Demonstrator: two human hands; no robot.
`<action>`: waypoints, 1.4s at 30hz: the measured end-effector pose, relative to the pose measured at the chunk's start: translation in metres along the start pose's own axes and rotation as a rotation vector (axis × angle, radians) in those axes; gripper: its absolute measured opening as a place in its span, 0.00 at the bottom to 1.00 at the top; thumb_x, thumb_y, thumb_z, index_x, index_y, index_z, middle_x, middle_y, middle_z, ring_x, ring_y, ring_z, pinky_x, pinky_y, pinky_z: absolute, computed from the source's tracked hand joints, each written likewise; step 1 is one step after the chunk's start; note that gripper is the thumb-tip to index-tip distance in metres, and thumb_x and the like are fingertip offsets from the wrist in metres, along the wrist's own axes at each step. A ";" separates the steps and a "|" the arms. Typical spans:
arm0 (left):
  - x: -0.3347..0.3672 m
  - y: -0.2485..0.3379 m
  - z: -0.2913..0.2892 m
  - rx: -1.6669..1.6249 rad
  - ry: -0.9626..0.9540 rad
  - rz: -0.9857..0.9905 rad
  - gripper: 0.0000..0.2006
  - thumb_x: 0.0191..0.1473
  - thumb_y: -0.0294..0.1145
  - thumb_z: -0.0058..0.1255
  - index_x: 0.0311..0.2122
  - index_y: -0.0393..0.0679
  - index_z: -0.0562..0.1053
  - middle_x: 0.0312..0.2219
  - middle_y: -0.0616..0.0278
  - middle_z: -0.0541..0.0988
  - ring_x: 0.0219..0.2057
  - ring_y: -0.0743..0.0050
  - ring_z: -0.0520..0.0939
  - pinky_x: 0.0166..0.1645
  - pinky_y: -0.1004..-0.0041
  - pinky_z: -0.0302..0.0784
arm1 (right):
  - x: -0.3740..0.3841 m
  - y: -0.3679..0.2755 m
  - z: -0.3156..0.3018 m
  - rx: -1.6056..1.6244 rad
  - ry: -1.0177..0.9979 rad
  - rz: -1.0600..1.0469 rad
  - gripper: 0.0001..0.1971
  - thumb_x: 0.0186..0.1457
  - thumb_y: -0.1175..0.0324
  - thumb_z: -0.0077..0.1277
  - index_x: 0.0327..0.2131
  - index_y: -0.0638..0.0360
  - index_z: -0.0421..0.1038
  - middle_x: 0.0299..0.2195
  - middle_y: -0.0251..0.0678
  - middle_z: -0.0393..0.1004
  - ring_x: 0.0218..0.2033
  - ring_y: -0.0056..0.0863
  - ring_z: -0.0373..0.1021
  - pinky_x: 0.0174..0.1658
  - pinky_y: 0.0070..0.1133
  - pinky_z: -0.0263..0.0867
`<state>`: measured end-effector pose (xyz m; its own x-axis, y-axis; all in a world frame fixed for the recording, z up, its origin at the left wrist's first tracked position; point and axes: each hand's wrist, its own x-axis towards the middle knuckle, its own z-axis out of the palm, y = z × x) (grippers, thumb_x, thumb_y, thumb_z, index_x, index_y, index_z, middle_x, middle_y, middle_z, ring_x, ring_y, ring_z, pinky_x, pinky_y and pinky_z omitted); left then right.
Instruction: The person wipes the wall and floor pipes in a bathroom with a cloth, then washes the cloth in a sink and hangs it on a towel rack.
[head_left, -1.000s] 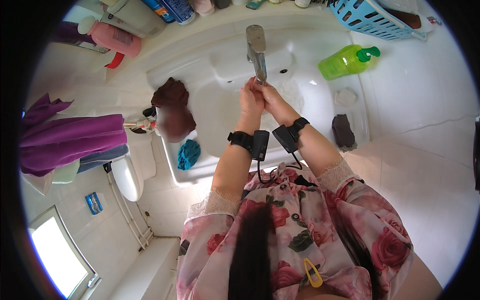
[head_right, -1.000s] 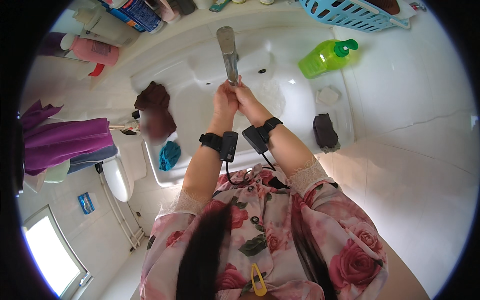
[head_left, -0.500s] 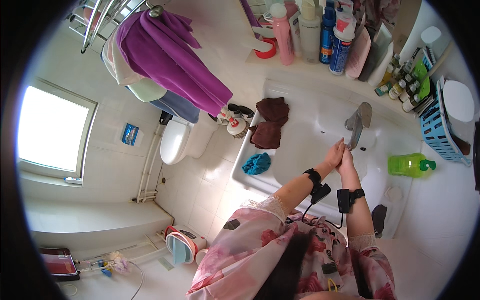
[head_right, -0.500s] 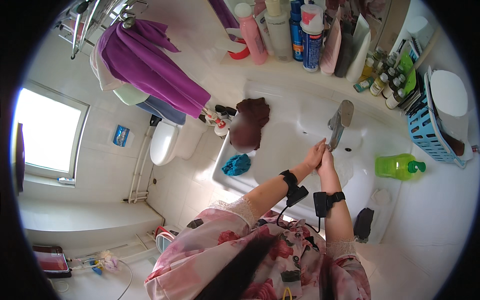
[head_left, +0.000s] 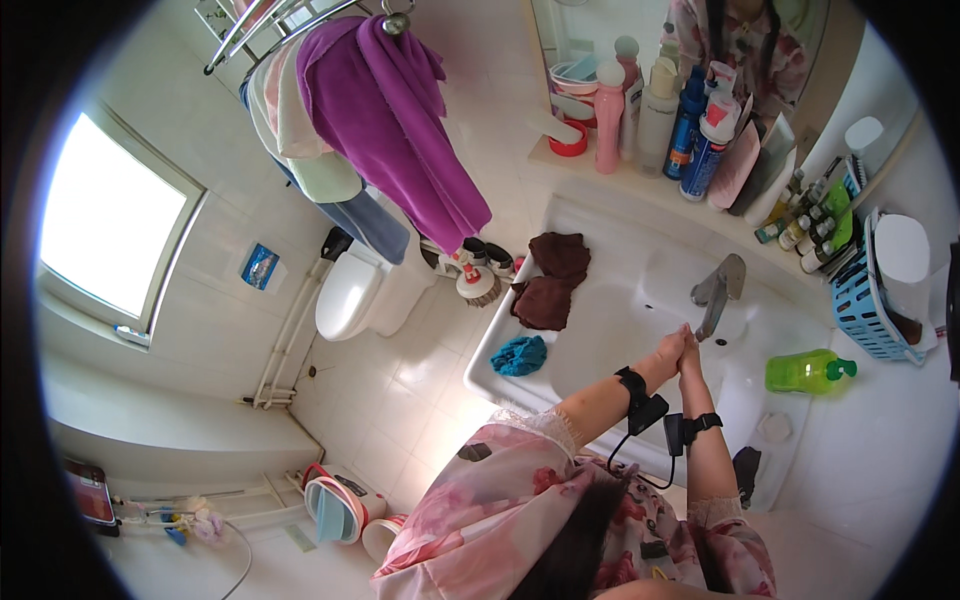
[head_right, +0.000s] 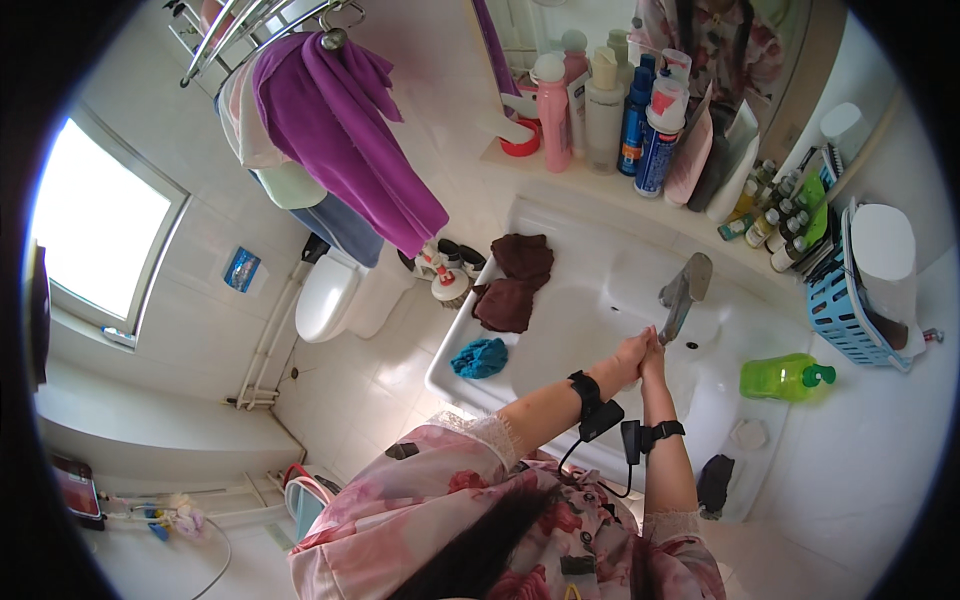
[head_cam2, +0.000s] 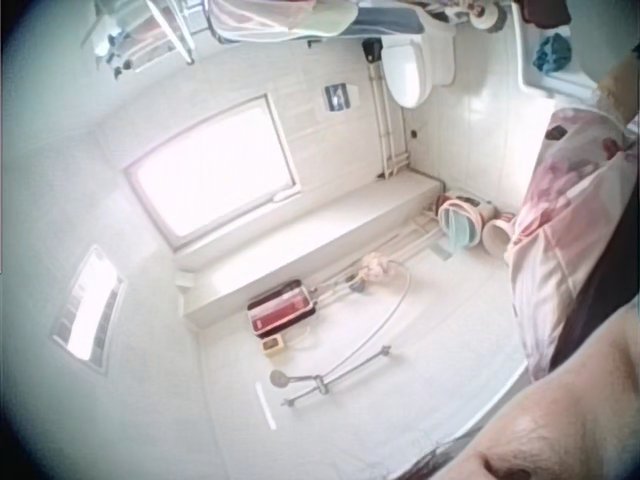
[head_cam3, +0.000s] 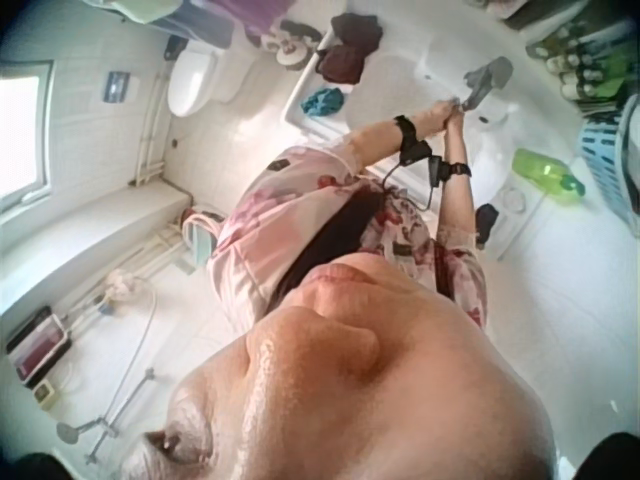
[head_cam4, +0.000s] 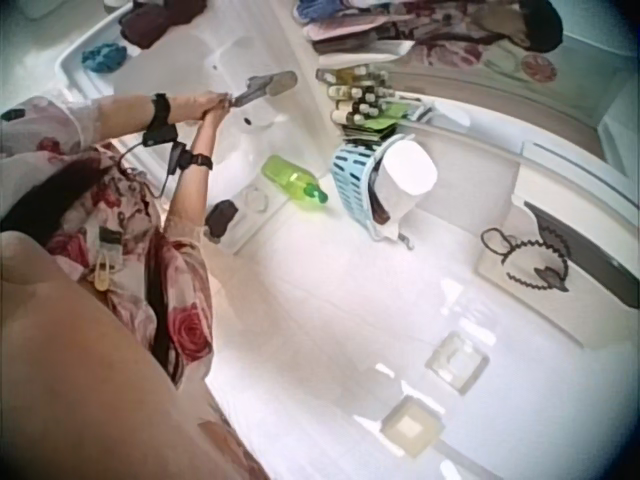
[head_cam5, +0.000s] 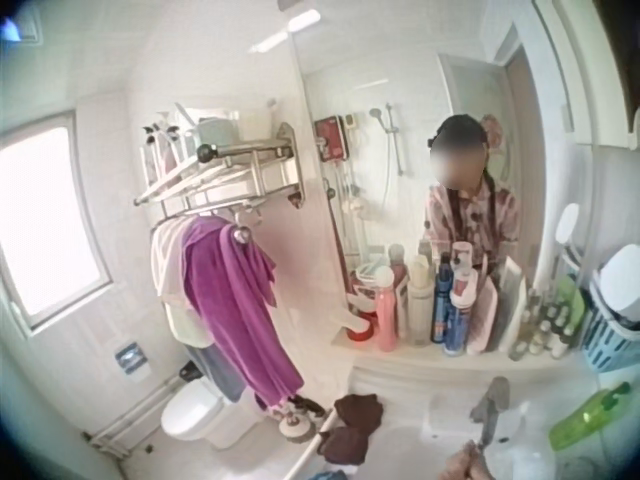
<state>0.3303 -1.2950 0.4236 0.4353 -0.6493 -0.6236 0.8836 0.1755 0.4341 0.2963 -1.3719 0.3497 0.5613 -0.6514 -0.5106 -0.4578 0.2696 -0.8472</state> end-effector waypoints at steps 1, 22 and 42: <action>0.002 -0.002 -0.001 -0.001 -0.001 0.002 0.23 0.60 0.49 0.38 0.43 0.36 0.69 0.37 0.51 0.76 0.38 0.56 0.77 0.45 0.59 0.71 | -0.001 0.001 0.002 -0.001 -0.001 -0.002 0.31 0.59 0.43 0.38 0.50 0.63 0.68 0.44 0.44 0.73 0.46 0.36 0.68 0.47 0.29 0.63; -0.015 0.014 -0.023 -0.155 -0.123 -0.138 0.27 0.64 0.51 0.25 0.45 0.39 0.71 0.36 0.57 0.79 0.39 0.66 0.80 0.42 0.68 0.77 | -0.178 -0.182 0.013 -0.535 0.530 -1.048 0.32 0.48 0.80 0.43 0.60 0.59 0.53 0.60 0.48 0.54 0.63 0.45 0.49 0.62 0.32 0.48; -0.070 0.050 -0.039 0.642 -0.273 -0.201 0.41 0.57 0.66 0.25 0.65 0.45 0.45 0.65 0.57 0.49 0.63 0.45 0.54 0.64 0.51 0.45 | -0.150 -0.167 0.011 -1.097 0.575 -0.971 0.30 0.53 0.69 0.47 0.61 0.55 0.54 0.63 0.36 0.52 0.64 0.39 0.47 0.62 0.44 0.45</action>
<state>0.3507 -1.2116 0.4634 0.1429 -0.7994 -0.5836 0.6299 -0.3814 0.6766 0.2958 -1.3115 0.5663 0.7168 -0.5041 0.4817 -0.4935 -0.8549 -0.1603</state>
